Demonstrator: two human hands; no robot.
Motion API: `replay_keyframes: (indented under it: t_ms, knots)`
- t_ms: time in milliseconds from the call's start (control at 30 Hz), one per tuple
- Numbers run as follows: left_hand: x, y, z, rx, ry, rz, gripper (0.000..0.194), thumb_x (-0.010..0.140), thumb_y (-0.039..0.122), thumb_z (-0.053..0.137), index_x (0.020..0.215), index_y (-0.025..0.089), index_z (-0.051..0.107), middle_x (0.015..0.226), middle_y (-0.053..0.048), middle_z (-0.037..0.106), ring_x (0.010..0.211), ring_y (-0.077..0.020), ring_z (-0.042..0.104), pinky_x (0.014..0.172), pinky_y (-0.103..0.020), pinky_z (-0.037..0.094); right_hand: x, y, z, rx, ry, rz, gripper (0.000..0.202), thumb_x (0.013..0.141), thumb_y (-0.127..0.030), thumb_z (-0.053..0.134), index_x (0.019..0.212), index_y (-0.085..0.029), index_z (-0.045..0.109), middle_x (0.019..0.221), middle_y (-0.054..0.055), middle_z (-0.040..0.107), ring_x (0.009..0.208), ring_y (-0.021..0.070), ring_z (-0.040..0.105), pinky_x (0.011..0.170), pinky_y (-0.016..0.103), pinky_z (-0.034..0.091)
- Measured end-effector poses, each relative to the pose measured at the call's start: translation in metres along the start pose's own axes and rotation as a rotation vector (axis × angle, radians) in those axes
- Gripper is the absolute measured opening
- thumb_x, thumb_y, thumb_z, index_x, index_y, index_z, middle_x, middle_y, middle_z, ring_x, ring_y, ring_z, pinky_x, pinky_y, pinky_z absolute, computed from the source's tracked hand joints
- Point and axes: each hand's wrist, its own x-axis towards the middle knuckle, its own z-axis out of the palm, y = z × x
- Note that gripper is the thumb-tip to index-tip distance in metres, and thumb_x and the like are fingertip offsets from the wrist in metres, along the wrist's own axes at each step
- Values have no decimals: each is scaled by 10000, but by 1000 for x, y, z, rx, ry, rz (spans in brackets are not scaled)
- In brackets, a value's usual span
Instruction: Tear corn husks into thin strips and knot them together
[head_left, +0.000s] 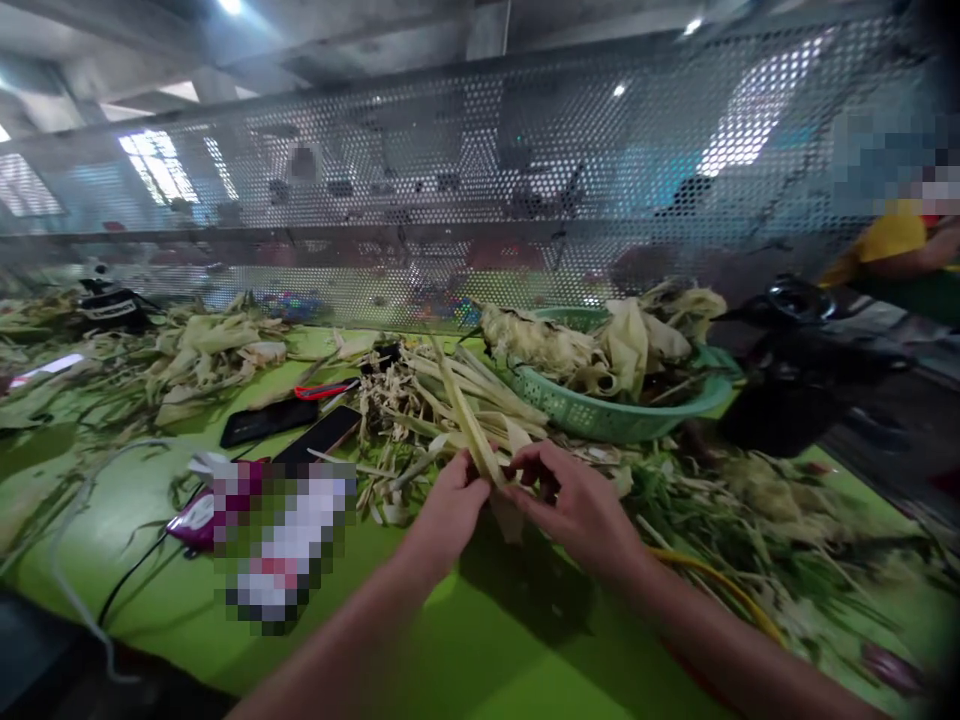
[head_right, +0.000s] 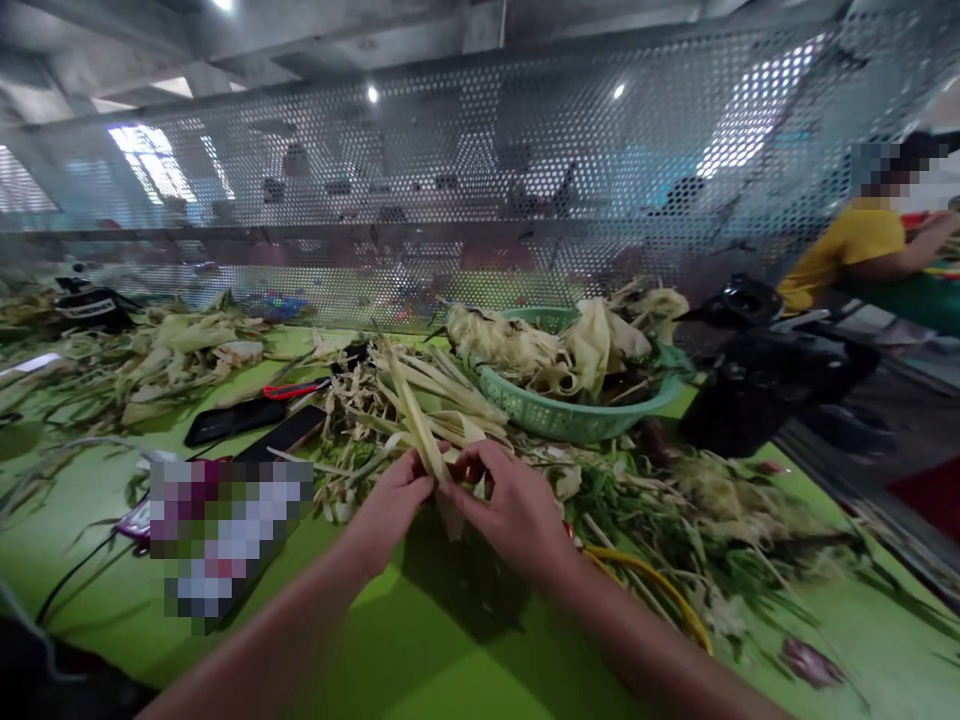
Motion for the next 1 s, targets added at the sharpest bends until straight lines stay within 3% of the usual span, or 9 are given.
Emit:
replay_keyframes:
  t_ms: [200,367,467,633,800,867,1000]
  knots:
    - [3,-3,-4,25,-14,38,276,745,153,581,1007,162,664,1001,-79,690,952,-207,612,889,-322,464,-1,7,8,322,-68,115,170,847,-349,550,901,-210,632,821,29,673,738,184,606,685,293,471]
    - [4,0,-6,-67,34,-3,333,725,214,665,1049,143,631,948,-95,689,857,-193,631,820,-333,494,3,7,10,761,-144,283,239,772,-357,643,939,-187,670,852,36,690,767,182,619,721,310,496]
    - [4,0,-8,-88,62,-10,330,720,228,683,1029,137,613,918,-88,685,802,-170,629,772,-309,504,3,2,8,872,-147,341,327,736,-371,681,1005,-185,670,885,50,696,808,190,629,753,329,505]
    - [5,-2,-10,-113,96,-18,316,709,246,712,986,141,604,870,-74,681,767,-148,626,733,-266,501,2,-2,6,873,-132,343,413,724,-381,681,1090,-195,639,888,57,686,824,197,631,738,331,506]
    - [5,-1,-9,-128,124,-40,329,717,286,707,995,152,591,891,-71,684,761,-153,637,694,-267,506,-1,1,8,757,-82,263,516,745,-289,653,1231,-209,498,870,39,647,726,161,601,670,299,502]
    - [5,-2,-9,-107,132,-35,335,710,285,711,994,155,589,902,-71,684,757,-150,636,691,-269,504,-3,0,8,641,-23,208,456,746,-261,654,1171,-213,497,921,43,628,685,141,567,628,281,490]
    - [6,-6,-10,-31,119,24,316,707,232,700,994,159,590,910,-71,682,795,-150,632,714,-264,494,-7,-5,5,378,22,70,112,791,-245,623,888,-201,589,882,35,585,714,144,536,650,278,459]
